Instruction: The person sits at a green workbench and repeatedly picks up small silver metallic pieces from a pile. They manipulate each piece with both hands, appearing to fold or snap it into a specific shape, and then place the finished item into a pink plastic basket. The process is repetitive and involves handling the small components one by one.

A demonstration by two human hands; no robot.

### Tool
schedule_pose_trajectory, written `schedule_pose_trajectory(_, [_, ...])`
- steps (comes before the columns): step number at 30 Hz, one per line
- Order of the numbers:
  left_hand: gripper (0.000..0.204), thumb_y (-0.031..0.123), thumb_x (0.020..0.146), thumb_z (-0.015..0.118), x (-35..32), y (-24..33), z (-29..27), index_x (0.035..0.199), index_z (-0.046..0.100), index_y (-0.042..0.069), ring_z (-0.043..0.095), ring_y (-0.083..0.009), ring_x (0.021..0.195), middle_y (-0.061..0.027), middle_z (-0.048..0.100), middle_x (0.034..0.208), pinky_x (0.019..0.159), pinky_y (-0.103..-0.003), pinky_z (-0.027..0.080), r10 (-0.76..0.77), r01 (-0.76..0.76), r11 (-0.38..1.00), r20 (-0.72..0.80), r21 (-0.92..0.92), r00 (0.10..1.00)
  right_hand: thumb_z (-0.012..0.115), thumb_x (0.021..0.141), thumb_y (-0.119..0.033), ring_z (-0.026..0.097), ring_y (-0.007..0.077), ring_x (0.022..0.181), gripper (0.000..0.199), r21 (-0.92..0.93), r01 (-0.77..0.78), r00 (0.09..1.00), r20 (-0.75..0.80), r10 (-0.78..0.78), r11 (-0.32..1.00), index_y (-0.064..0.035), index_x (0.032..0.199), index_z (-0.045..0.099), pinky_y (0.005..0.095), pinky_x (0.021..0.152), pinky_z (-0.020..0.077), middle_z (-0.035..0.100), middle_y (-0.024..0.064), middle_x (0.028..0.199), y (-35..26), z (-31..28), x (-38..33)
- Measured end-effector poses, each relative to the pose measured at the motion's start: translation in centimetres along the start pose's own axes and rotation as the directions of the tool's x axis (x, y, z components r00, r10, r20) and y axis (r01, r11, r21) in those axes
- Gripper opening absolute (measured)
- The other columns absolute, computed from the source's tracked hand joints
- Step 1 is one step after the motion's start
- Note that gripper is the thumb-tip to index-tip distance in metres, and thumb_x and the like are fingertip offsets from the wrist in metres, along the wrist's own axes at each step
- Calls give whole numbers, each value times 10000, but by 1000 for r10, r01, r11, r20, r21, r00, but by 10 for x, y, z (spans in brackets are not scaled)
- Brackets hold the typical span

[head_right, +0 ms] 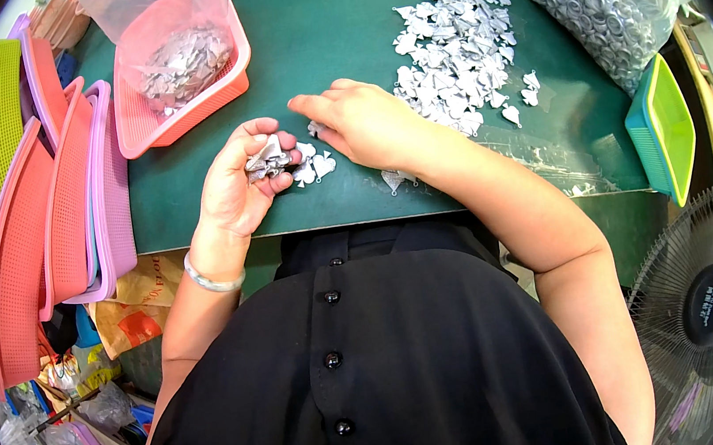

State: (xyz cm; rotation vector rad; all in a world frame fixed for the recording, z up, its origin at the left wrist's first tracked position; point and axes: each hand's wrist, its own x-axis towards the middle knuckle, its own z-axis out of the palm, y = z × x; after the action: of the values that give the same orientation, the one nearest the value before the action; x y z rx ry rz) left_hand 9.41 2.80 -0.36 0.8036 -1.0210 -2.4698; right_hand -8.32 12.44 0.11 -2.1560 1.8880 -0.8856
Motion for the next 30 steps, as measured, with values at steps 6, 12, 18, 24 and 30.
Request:
schedule_pose_trajectory(6, [177, 136, 850, 570, -1, 1, 12, 1001, 547, 45, 609, -140, 709, -57, 607, 796, 520, -216, 495, -2, 11, 987, -57, 158, 998, 547, 833, -36, 568, 83, 672, 373, 560, -430, 892, 141, 429, 709, 13, 1200, 501, 232, 632, 463, 635, 38, 752, -5, -14, 6])
schedule_pose_trajectory(12, [131, 163, 852, 602, 6, -6, 11, 915, 560, 56, 609, -127, 684, -46, 612, 779, 514, -205, 484, 16, -16, 980, 4, 198, 1000, 544, 835, -48, 571, 78, 692, 380, 685, -487, 858, 261, 442, 542, 33, 1203, 492, 223, 632, 465, 629, 39, 774, -15, -20, 8])
schedule_pose_trajectory(18, [49, 112, 855, 564, 1, 0, 9, 841, 533, 76, 620, -155, 717, -68, 616, 810, 517, -220, 493, -9, 10, 998, -8, 68, 1000, 612, 747, -28, 611, 234, 758, 436, 408, -266, 963, 162, 218, 873, -31, 1172, 515, 322, 708, 488, 639, 94, 832, -14, -16, -8])
schedule_pose_trajectory(24, [47, 101, 855, 556, -1, -2, -2, 830, 521, 81, 619, -169, 751, -87, 615, 850, 531, -224, 510, 6, -7, 1000, 61, 22, 998, 674, 684, -44, 546, 310, 903, 574, 149, -80, 986, 155, 57, 986, -29, 1216, 458, 398, 789, 450, 605, 126, 968, -27, -9, -16])
schedule_pose_trajectory(30, [55, 99, 857, 560, -4, -4, -1, 824, 520, 80, 617, -162, 752, -82, 612, 844, 541, -217, 514, 24, -26, 999, 80, 19, 997, 655, 696, -38, 542, 314, 887, 565, 96, -57, 991, 128, 44, 994, -6, 1218, 442, 395, 783, 446, 593, 141, 973, -30, -5, -17])
